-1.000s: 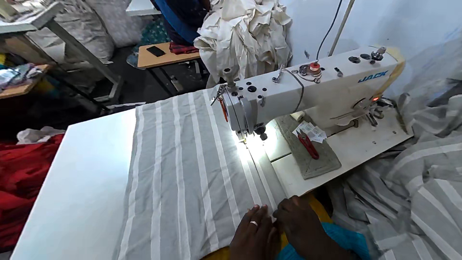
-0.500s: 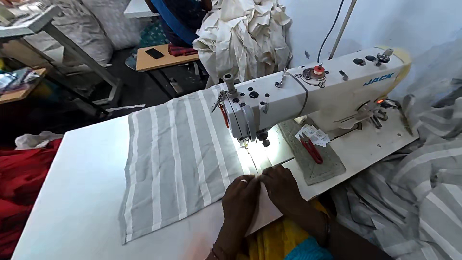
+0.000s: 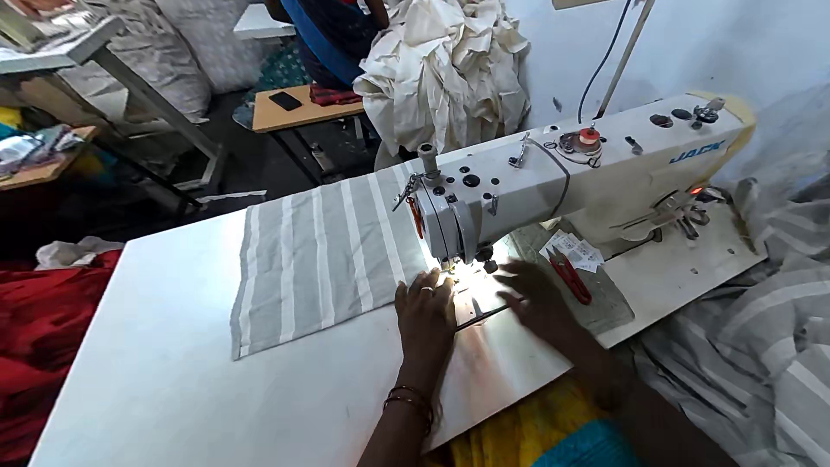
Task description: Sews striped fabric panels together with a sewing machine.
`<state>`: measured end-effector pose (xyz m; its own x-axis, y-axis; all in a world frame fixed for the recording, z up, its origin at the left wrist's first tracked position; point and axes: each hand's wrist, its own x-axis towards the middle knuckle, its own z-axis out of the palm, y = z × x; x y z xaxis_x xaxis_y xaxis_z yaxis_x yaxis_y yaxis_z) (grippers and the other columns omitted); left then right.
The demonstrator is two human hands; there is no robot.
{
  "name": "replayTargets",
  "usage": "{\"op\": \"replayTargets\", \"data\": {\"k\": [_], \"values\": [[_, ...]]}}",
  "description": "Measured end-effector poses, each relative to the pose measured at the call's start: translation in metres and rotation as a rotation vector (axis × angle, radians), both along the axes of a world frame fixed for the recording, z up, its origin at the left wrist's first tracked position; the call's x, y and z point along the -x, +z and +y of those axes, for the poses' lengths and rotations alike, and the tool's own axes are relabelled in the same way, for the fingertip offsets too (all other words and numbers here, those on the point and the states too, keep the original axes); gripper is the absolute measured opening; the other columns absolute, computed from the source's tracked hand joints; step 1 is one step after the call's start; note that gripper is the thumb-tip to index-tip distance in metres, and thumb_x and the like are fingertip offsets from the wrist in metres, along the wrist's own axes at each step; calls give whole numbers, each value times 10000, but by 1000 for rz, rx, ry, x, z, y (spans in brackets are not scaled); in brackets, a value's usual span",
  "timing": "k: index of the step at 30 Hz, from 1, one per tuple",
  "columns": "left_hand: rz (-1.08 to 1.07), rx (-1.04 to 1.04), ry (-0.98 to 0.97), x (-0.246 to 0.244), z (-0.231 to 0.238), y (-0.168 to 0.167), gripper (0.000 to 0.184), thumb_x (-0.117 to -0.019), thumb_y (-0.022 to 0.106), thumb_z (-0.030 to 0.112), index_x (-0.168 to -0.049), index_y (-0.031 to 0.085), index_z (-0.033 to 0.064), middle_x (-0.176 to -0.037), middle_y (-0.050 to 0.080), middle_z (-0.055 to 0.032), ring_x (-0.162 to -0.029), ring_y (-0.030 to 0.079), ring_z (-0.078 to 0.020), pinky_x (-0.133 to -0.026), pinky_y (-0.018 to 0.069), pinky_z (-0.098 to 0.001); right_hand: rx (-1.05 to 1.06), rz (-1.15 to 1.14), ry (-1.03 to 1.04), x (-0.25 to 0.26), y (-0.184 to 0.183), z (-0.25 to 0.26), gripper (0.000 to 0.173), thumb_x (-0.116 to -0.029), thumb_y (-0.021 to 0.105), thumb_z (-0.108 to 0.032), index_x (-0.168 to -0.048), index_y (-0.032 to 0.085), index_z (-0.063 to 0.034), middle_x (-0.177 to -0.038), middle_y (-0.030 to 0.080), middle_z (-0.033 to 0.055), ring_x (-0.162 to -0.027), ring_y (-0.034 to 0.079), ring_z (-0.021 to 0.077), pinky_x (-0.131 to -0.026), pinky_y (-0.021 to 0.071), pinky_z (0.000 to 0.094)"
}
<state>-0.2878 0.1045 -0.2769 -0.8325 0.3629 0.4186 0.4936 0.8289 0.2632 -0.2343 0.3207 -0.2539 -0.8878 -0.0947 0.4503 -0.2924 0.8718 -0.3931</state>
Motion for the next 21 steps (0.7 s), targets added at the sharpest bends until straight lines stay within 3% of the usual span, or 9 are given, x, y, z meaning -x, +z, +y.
{"op": "replayTargets", "data": {"k": [2, 5, 8, 11, 14, 16, 18, 20, 21], "values": [[4, 5, -2, 0, 1, 2, 288, -1009, 556, 209, -1197, 756, 122, -1373, 661, -105, -1343, 566, -329, -1145, 356, -612, -22, 104, -255, -23, 17, 46, 303, -1018, 579, -193, -1243, 729, -59, -1380, 636, 160, -1309, 586, 335, -1093, 480, 495], [-6, -8, 14, 1, 4, 3, 290, -1023, 541, 208, -1206, 755, 139, -1377, 662, -82, -1352, 561, -304, -1158, 359, -581, -49, 59, -551, -45, 19, 116, 385, -1049, 458, -73, -1401, 593, 6, -1510, 523, 206, -1416, 478, 402, -1151, 408, 560], [-6, -12, 22, 2, 5, 3, 290, -1018, 541, 212, -1192, 757, 130, -1366, 670, -71, -1351, 561, -303, -1163, 354, -569, -63, 48, -540, -49, -13, 151, 387, -974, 489, 73, -1302, 681, 1, -1364, 648, 204, -1250, 625, 420, -1002, 508, 619], [-5, -16, 27, 0, 5, 3, 279, -1023, 548, 215, -1173, 761, 116, -1356, 676, -66, -1350, 562, -296, -1169, 352, -563, -93, 84, -549, -53, -14, 149, 352, -999, 504, 11, -1300, 685, -8, -1396, 634, 176, -1283, 607, 394, -1025, 502, 595], [52, -25, 38, -5, 1, 0, 294, -1023, 547, 228, -1176, 755, 87, -1347, 680, -92, -1322, 587, -316, -1154, 363, -586, -143, 74, -586, -99, 15, 139, 409, -1049, 522, -215, -1397, 615, -22, -1478, 564, 189, -1405, 477, 443, -1126, 398, 630], [61, -20, 38, -10, -2, 1, 327, -1029, 531, 253, -1211, 734, 72, -1365, 666, -108, -1334, 577, -328, -1161, 351, -597, -209, -131, -579, -162, 31, 131, 485, -999, 595, -394, -1326, 673, -45, -1398, 612, 220, -1318, 539, 492, -1035, 446, 685], [52, -29, 30, -12, -3, 2, 347, -1022, 535, 266, -1229, 726, 62, -1369, 660, -125, -1336, 570, -352, -1155, 350, -611, -138, -678, -437, -225, 41, 118, 565, -918, 723, -492, -1302, 699, -77, -1336, 642, 245, -1246, 585, 505, -966, 467, 731], [16, -34, 16, -11, -3, 6, 350, -1017, 556, 266, -1249, 716, 58, -1394, 639, -142, -1352, 548, -377, -1159, 336, -623, -151, -1131, -224, -273, 26, 103, 558, -863, 808, -420, -1242, 716, -21, -1237, 665, 301, -1181, 602, 540, -964, 450, 749], [6, -41, 9, -11, -3, 7, 352, -1012, 565, 260, -1254, 713, 51, -1405, 629, -155, -1356, 540, -392, -1158, 330, -632, -233, -1220, -166, -294, 12, 95, 469, -851, 822, -350, -1136, 739, 13, -1135, 695, 309, -1129, 619, 549, -990, 416, 755]]}}
